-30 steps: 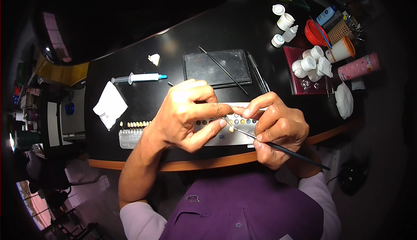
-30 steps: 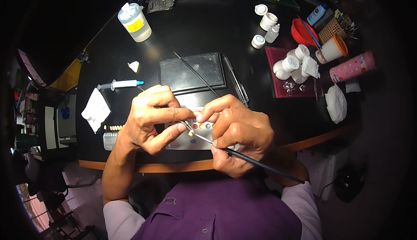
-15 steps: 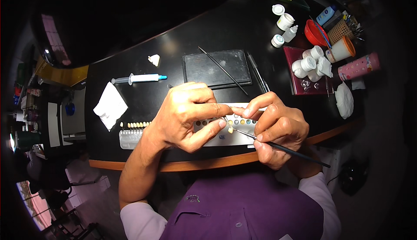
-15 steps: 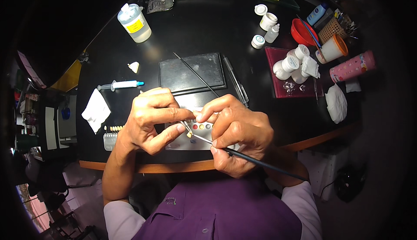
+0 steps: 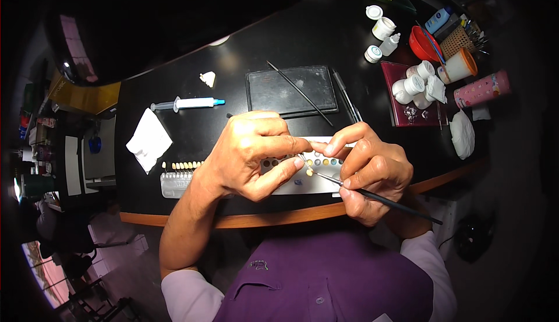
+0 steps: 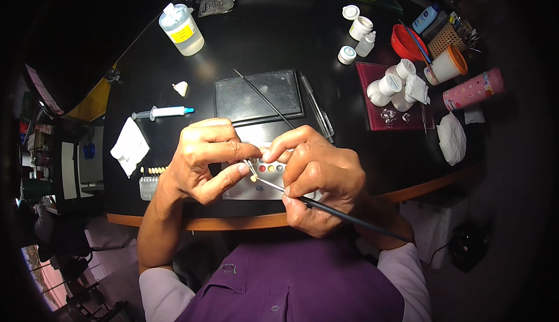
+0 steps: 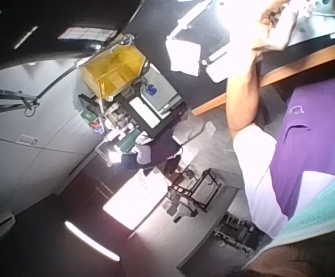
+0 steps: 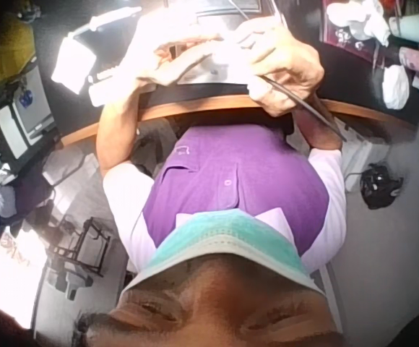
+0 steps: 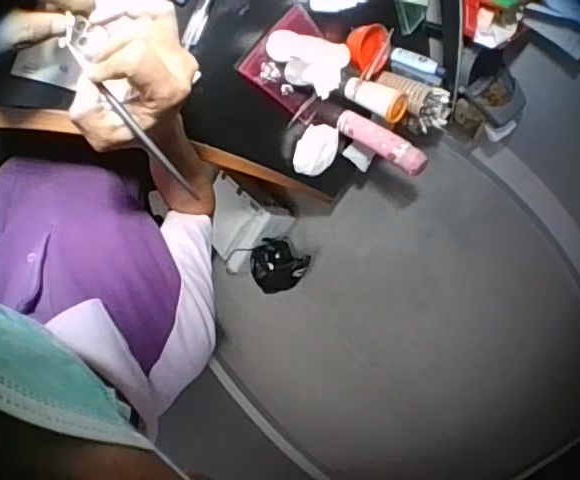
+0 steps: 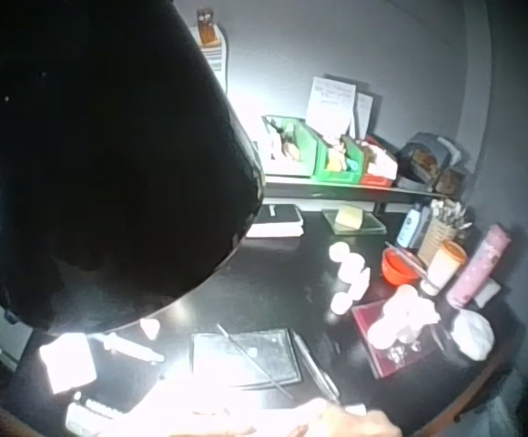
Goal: The person applies various colored stains to a dental crown using a fine brush. They pick up pigments from a color palette and paint the crown surface held in their hand, and later use a syringe to apply a substance to the crown.
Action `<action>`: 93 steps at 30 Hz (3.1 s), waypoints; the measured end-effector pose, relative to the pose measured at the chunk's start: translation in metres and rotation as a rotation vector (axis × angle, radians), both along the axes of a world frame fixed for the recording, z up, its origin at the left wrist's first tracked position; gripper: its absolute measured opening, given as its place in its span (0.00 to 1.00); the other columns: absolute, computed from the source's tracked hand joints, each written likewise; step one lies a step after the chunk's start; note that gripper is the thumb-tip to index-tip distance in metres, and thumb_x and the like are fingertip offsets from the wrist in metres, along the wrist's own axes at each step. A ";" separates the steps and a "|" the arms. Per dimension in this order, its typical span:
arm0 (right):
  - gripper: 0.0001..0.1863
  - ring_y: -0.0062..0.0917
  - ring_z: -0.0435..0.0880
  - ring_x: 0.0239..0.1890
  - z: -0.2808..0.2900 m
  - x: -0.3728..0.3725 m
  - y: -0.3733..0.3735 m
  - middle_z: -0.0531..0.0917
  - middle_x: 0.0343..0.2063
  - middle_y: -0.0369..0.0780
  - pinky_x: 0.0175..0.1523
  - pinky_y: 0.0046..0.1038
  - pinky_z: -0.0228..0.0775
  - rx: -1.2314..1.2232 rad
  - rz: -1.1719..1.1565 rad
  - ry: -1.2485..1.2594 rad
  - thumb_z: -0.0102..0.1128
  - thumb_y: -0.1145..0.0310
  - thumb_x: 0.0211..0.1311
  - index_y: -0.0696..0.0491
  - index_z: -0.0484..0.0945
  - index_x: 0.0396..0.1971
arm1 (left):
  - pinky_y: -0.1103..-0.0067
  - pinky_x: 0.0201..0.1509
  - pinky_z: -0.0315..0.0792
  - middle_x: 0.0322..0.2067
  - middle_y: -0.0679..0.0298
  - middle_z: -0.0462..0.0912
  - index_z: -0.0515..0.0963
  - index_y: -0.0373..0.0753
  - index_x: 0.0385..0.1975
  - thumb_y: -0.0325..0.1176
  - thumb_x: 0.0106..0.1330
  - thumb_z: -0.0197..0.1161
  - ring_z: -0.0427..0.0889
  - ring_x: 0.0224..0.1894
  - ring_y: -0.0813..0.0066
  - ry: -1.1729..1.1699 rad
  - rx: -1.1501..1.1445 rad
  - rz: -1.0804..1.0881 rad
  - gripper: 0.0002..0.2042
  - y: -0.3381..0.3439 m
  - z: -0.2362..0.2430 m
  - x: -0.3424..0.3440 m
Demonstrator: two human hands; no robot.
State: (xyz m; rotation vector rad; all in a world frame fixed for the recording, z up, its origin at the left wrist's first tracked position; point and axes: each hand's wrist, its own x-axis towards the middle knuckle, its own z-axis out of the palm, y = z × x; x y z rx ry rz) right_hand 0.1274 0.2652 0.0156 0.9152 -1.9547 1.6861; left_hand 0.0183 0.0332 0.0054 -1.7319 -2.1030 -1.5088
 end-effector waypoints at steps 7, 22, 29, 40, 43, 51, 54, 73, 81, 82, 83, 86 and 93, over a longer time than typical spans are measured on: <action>0.07 0.37 0.82 0.45 0.005 0.000 -0.002 0.76 0.24 0.40 0.58 0.55 0.89 -0.054 0.009 -0.032 0.60 0.80 0.46 0.54 0.75 0.26 | 0.73 0.29 0.69 0.20 0.63 0.80 0.91 0.34 0.42 0.30 0.56 0.71 0.77 0.22 0.71 -0.010 -0.068 -0.006 0.14 -0.003 0.003 0.001; 0.07 0.37 0.82 0.46 0.002 0.000 0.000 0.80 0.25 0.41 0.58 0.56 0.89 0.016 -0.034 0.005 0.62 0.82 0.51 0.55 0.78 0.30 | 0.74 0.27 0.68 0.18 0.61 0.80 0.91 0.33 0.44 0.29 0.57 0.71 0.76 0.20 0.71 -0.017 -0.080 0.009 0.15 -0.003 0.005 0.001; 0.06 0.37 0.82 0.45 0.003 0.002 0.002 0.79 0.25 0.41 0.59 0.56 0.88 -0.020 -0.015 -0.021 0.60 0.82 0.49 0.55 0.75 0.27 | 0.73 0.27 0.68 0.18 0.61 0.79 0.92 0.34 0.45 0.29 0.57 0.71 0.76 0.20 0.71 -0.021 -0.119 0.032 0.15 -0.003 0.008 0.002; 0.05 0.36 0.83 0.41 -0.003 -0.002 0.001 0.78 0.23 0.41 0.53 0.48 0.91 0.008 -0.046 0.018 0.61 0.79 0.47 0.56 0.77 0.26 | 0.73 0.25 0.65 0.16 0.66 0.75 0.92 0.36 0.42 0.31 0.54 0.72 0.74 0.18 0.71 0.090 -0.152 0.087 0.16 -0.002 0.005 0.003; 0.06 0.37 0.82 0.43 -0.001 0.001 0.000 0.78 0.24 0.40 0.55 0.50 0.90 0.028 -0.050 0.012 0.61 0.81 0.47 0.56 0.77 0.27 | 0.73 0.25 0.65 0.16 0.66 0.74 0.92 0.37 0.42 0.32 0.53 0.72 0.74 0.18 0.71 0.103 -0.140 0.089 0.16 -0.001 0.007 0.003; 0.08 0.36 0.81 0.46 0.005 0.003 -0.002 0.79 0.25 0.39 0.60 0.55 0.88 0.093 -0.065 0.012 0.60 0.84 0.48 0.55 0.78 0.28 | 0.73 0.26 0.65 0.16 0.67 0.74 0.92 0.37 0.43 0.32 0.53 0.72 0.73 0.18 0.71 0.104 -0.148 0.085 0.17 -0.001 0.009 0.003; 0.08 0.35 0.81 0.46 0.003 0.003 -0.003 0.79 0.25 0.39 0.61 0.55 0.88 0.089 -0.078 0.023 0.61 0.84 0.48 0.55 0.78 0.28 | 0.72 0.26 0.65 0.16 0.66 0.74 0.92 0.38 0.43 0.32 0.53 0.72 0.73 0.18 0.71 0.096 -0.134 0.099 0.17 0.000 0.006 0.004; 0.09 0.37 0.81 0.44 0.007 0.003 -0.002 0.80 0.23 0.38 0.63 0.63 0.81 0.145 -0.138 0.112 0.61 0.82 0.42 0.54 0.78 0.26 | 0.73 0.24 0.64 0.15 0.68 0.71 0.93 0.41 0.44 0.32 0.53 0.72 0.71 0.17 0.72 0.151 -0.145 0.157 0.17 -0.001 0.006 0.005; 0.09 0.38 0.83 0.45 0.009 0.005 -0.004 0.81 0.24 0.37 0.66 0.62 0.79 0.291 -0.211 0.125 0.66 0.82 0.44 0.53 0.78 0.26 | 0.73 0.23 0.62 0.14 0.70 0.68 0.93 0.41 0.43 0.32 0.54 0.73 0.69 0.15 0.73 0.214 -0.174 0.200 0.15 0.000 0.009 0.007; 0.09 0.39 0.85 0.45 0.009 0.006 -0.005 0.81 0.25 0.37 0.67 0.60 0.78 0.289 -0.222 0.119 0.66 0.83 0.44 0.54 0.78 0.25 | 0.73 0.23 0.62 0.14 0.70 0.68 0.92 0.41 0.43 0.32 0.54 0.73 0.69 0.15 0.73 0.209 -0.172 0.203 0.15 -0.001 0.009 0.007; 0.09 0.39 0.87 0.45 0.009 0.006 -0.006 0.80 0.25 0.37 0.67 0.57 0.78 0.287 -0.233 0.113 0.66 0.84 0.43 0.54 0.77 0.23 | 0.73 0.22 0.62 0.14 0.70 0.68 0.92 0.41 0.43 0.33 0.54 0.73 0.69 0.15 0.73 0.203 -0.171 0.206 0.15 -0.001 0.008 0.007; 0.09 0.39 0.87 0.45 0.013 0.007 -0.007 0.81 0.25 0.37 0.68 0.58 0.77 0.297 -0.230 0.102 0.67 0.84 0.43 0.54 0.77 0.23 | 0.73 0.22 0.62 0.14 0.70 0.68 0.92 0.41 0.43 0.33 0.54 0.73 0.69 0.14 0.72 0.212 -0.169 0.207 0.15 0.000 0.009 0.008; 0.09 0.39 0.87 0.45 0.013 0.006 -0.007 0.81 0.25 0.36 0.69 0.58 0.76 0.305 -0.236 0.097 0.68 0.83 0.43 0.54 0.78 0.22 | 0.72 0.20 0.61 0.14 0.70 0.67 0.93 0.41 0.43 0.32 0.54 0.73 0.68 0.14 0.72 0.211 -0.176 0.198 0.15 -0.001 0.008 0.007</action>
